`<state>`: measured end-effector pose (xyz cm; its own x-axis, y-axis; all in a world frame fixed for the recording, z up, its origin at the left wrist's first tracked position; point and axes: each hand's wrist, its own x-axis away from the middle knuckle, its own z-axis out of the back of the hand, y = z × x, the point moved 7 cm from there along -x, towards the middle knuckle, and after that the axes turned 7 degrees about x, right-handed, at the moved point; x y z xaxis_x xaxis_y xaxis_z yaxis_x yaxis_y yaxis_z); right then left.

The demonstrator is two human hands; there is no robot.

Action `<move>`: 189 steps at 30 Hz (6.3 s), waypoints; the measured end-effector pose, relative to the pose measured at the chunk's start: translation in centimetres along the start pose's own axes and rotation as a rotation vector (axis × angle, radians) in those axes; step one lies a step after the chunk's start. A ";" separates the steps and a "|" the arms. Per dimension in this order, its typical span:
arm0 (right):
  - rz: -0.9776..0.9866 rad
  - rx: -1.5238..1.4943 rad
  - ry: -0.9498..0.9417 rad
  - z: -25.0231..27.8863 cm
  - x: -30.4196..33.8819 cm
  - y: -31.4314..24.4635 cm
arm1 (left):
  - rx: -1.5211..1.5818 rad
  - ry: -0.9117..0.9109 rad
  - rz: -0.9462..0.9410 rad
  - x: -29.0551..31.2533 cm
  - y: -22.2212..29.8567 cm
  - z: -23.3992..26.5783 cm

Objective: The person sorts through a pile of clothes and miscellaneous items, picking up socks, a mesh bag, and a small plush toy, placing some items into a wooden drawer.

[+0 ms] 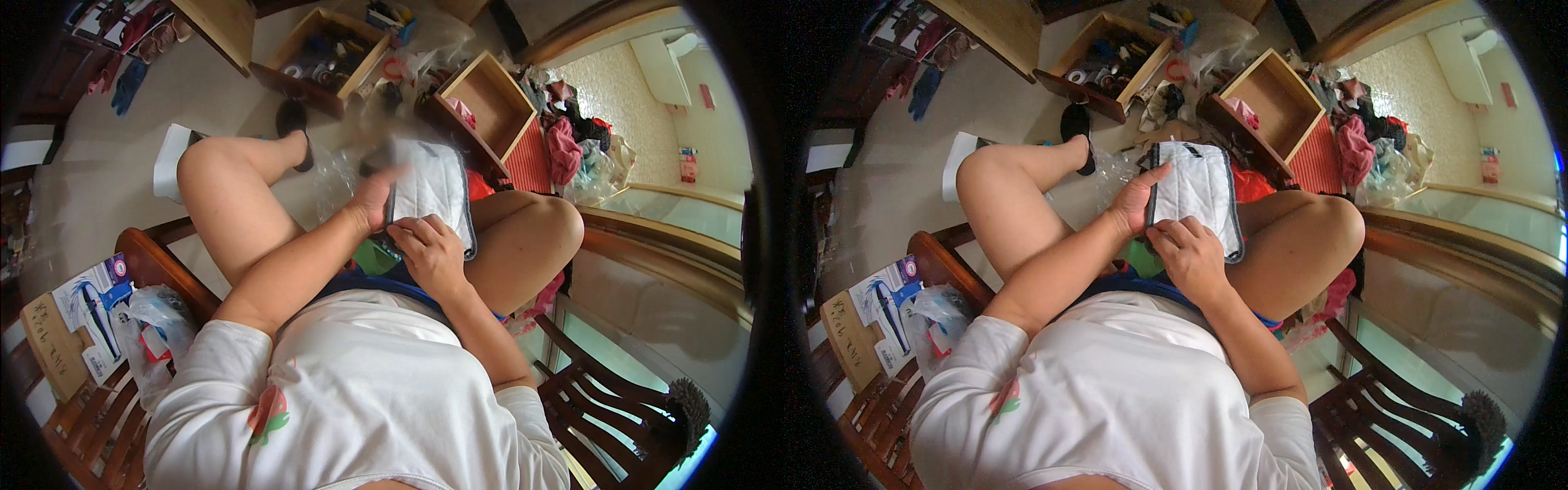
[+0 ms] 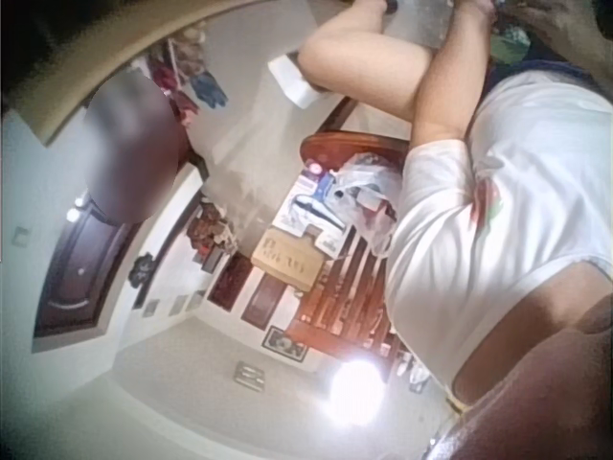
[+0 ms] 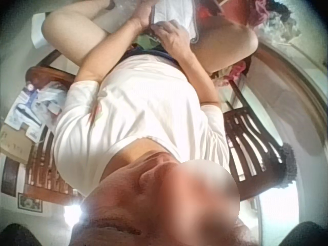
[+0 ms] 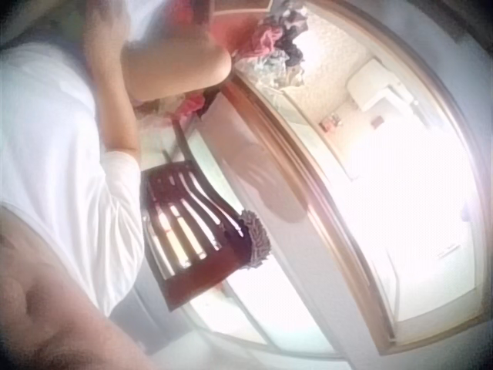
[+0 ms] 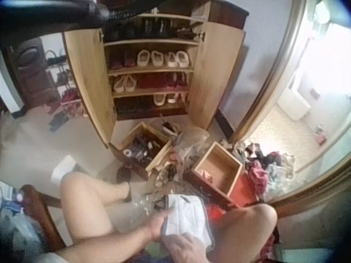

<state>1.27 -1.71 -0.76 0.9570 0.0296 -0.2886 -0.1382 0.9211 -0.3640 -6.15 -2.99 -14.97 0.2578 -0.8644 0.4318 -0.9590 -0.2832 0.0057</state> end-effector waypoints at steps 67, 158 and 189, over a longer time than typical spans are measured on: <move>-0.076 0.062 0.040 8.7 -6.1 4.5 | -0.927 -0.204 -0.285 5.1 4.6 -8.3; -0.467 0.024 -0.022 -1.2 -5.8 6.2 | -0.284 0.023 -0.353 3.6 2.8 -2.8; -0.767 -1.139 -0.013 1.4 -1.3 14.0 | -0.590 0.081 -0.254 4.6 6.0 -4.3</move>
<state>-1.58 11.67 -4.27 0.8892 -0.3285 0.3184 0.2964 -0.1165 -0.9479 -11.25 -6.86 -9.11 0.4976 -0.7598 0.4185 -0.7786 -0.1787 0.6015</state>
